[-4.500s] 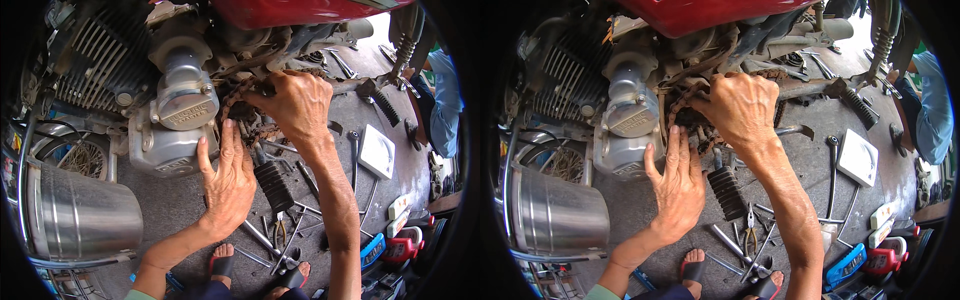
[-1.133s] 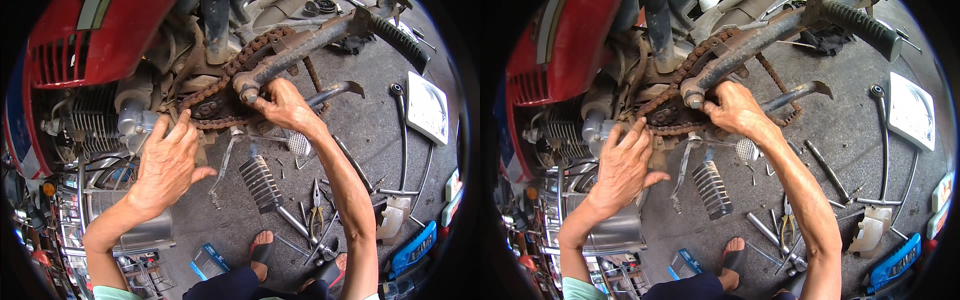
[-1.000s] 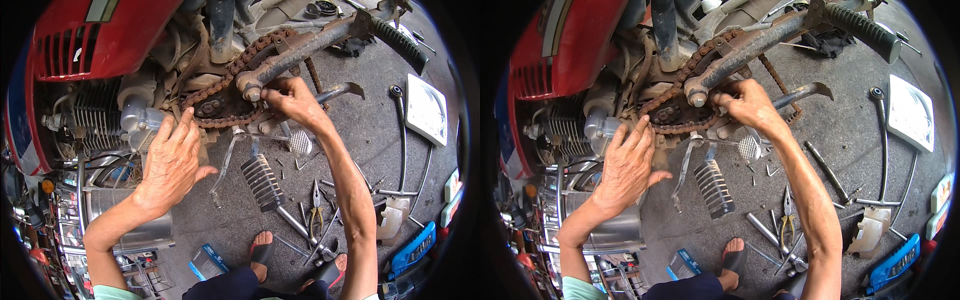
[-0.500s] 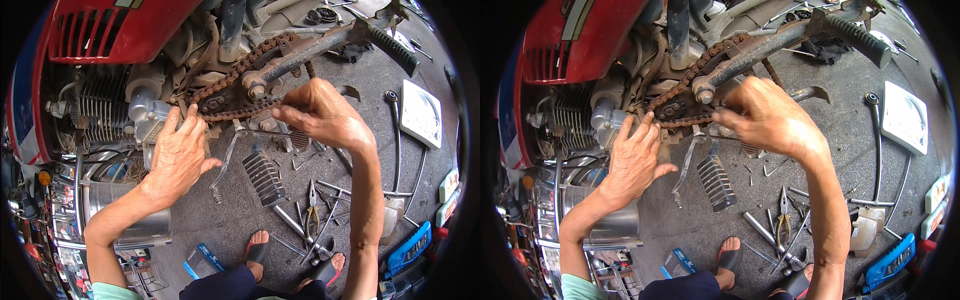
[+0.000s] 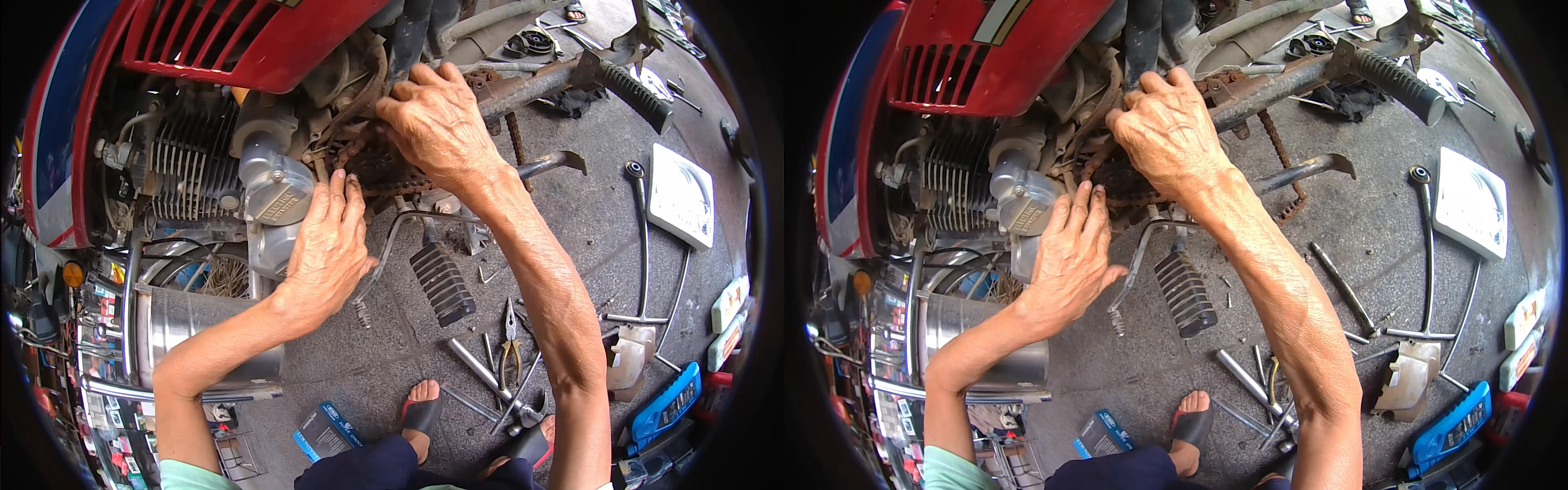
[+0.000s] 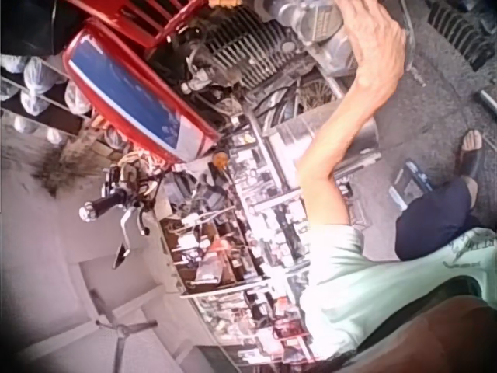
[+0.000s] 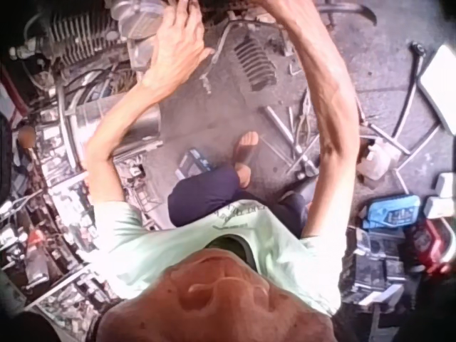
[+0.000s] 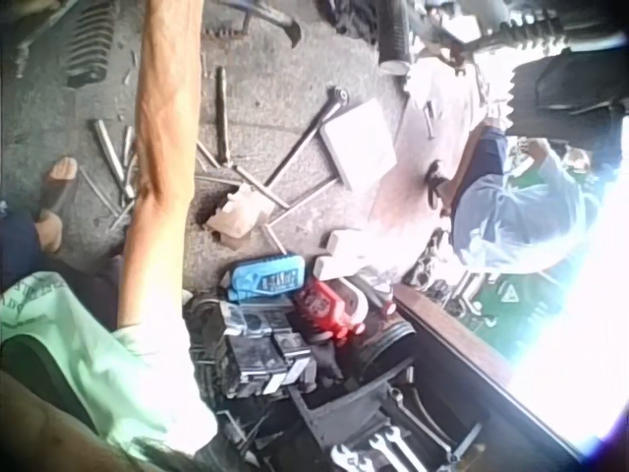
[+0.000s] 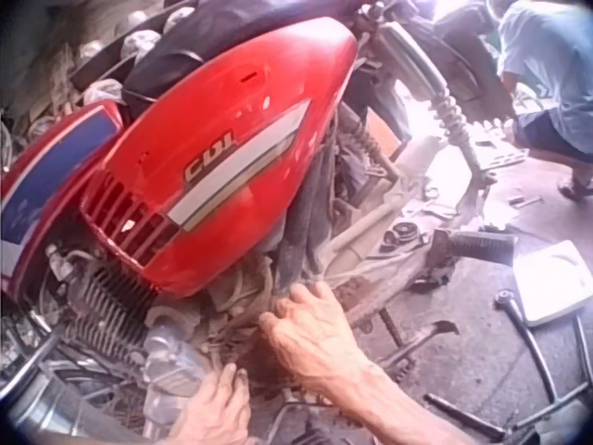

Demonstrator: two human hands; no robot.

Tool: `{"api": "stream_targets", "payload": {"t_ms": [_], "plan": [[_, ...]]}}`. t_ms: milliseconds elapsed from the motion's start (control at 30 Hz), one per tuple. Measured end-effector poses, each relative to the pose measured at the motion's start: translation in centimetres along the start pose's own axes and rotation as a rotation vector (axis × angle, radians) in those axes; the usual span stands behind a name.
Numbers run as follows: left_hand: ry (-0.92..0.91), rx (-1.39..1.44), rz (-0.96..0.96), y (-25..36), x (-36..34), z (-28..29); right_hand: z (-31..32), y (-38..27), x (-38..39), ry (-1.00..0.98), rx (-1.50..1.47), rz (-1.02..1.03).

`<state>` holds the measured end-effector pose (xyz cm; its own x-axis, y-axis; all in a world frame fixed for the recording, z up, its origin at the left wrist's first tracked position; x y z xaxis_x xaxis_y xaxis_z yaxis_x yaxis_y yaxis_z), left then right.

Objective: The person works on a motorcycle engine, removing and handling a chain and sprocket. They use a wrench and other tools to adjust components near the electric starter. The person also picks up and places a plastic tray with small parts.

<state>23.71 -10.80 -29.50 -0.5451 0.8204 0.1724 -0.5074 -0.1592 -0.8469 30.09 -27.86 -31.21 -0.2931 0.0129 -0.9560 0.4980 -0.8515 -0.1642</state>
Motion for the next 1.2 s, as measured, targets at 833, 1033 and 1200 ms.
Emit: {"api": "stream_targets", "payload": {"t_ms": [833,1033,1200], "plan": [[0.082,0.269,0.212,2.4,-0.8,-0.3,-0.5,0.9,0.3,0.071,0.049,0.031],[0.146,0.336,0.266,2.6,-0.8,-0.6,0.5,0.1,-0.3,0.03,0.008,0.056],[0.2,0.4,0.287,2.7,-1.2,-0.5,3.0,0.8,0.7,0.01,0.11,0.036]]}}
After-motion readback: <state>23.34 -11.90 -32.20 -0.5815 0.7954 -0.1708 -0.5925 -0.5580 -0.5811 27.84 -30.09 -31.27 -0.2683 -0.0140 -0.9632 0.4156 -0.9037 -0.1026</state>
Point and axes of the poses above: each hand's wrist, its own x-axis away from the middle knuckle, its own z-axis out of the back of the hand, y = z × x, the point moved 3 cm from there along -x, towards the middle knuckle, and after that the axes turned 12 degrees about y, right-handed, at the moved point
